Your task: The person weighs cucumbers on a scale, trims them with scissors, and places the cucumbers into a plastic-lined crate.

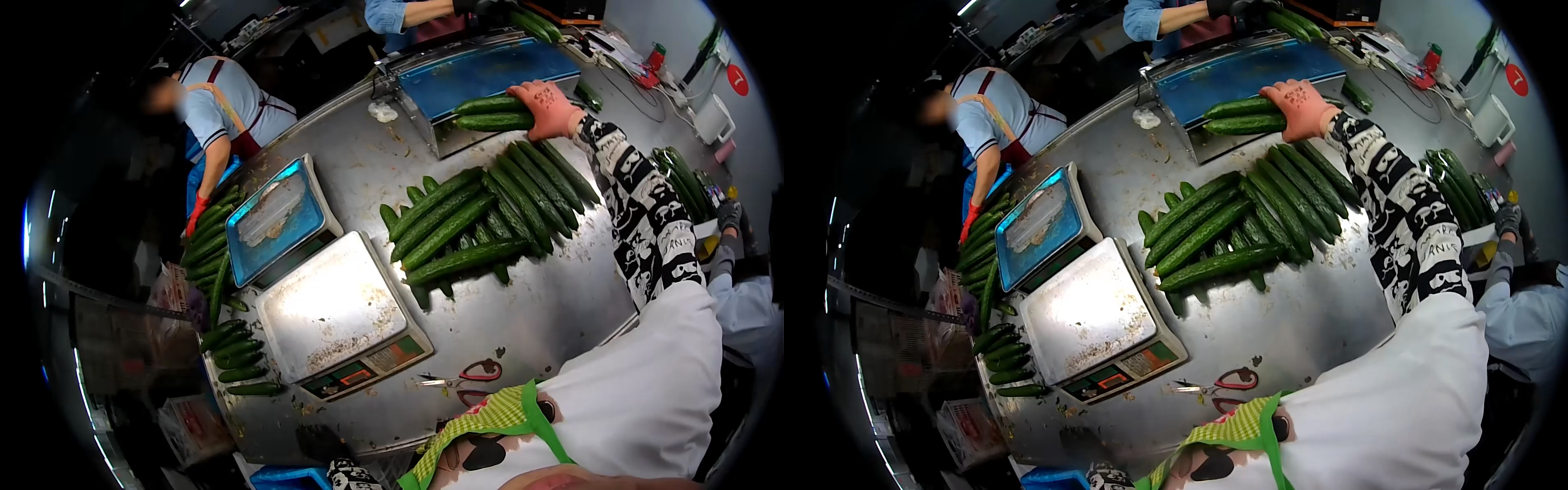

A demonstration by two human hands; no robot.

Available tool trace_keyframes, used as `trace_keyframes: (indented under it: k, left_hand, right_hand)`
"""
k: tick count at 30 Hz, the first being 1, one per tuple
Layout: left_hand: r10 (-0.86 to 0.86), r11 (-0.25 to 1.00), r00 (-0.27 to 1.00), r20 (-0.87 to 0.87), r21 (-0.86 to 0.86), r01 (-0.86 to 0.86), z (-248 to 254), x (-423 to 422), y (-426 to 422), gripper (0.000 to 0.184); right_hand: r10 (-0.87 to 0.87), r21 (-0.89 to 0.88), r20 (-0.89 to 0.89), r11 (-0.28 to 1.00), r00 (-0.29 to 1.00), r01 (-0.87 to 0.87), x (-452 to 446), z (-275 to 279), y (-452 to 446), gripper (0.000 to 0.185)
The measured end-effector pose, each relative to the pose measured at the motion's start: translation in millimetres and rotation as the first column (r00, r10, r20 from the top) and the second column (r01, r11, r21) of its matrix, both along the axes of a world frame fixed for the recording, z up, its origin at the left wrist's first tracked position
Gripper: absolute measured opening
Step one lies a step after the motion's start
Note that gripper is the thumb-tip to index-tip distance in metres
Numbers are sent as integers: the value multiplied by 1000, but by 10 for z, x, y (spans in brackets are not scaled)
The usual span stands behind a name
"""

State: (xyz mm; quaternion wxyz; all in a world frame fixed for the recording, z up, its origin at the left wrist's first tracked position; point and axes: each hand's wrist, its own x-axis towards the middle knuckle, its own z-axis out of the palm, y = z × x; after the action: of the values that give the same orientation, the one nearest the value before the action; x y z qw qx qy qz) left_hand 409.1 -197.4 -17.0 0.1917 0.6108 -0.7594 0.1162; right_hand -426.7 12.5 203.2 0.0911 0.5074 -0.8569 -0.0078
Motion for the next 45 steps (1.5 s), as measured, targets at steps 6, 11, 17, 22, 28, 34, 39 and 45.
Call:
trace_keyframes:
  k: [6, 11, 17, 22, 28, 34, 39, 45]
  left_hand:
    - [158, 940, 987, 5, 305, -152, 19, 33, 4, 72]
    - [163, 881, 979, -123, 465, -88, 354, -158, 60, 64]
    - [-149, 987, 980, 134, -40, 156, -110, 245, -59, 51]
    - [-18, 1000, 1000, 0, 13, 18, -202, 325, -35, 51]
    - [-103, 989, 970, 220, -84, 124, -451, 394, -234, 48]
    - [2, 998, 1000, -23, -69, -3, -125, 145, -100, 66]
    - [32, 997, 990, -138, -60, -41, -114, 207, -108, 72]
    - [26, 995, 967, -252, -91, -51, 21, 188, -40, 71]
  right_hand:
    - [-9, 72, 16, 997, 1000, 7, -420, 154, -591, 94]
    - [158, -90, 159, 985, 975, -145, -181, -163, -241, 91]
    - [-60, -95, 350, 991, 935, 99, 424, -641, 746, 86]
    - [-102, 126, 316, 990, 943, 65, 459, -864, 1137, 87]
    - [-173, 59, 476, 984, 862, 165, 375, -1100, 1161, 88]
    - [-107, 161, 378, 986, 920, 48, -100, -1410, 1271, 108]
    - [-128, 148, 291, 985, 948, 87, -222, -1464, 1249, 114]
    - [-73, 81, 154, 995, 985, 61, 175, -1165, 1037, 102]
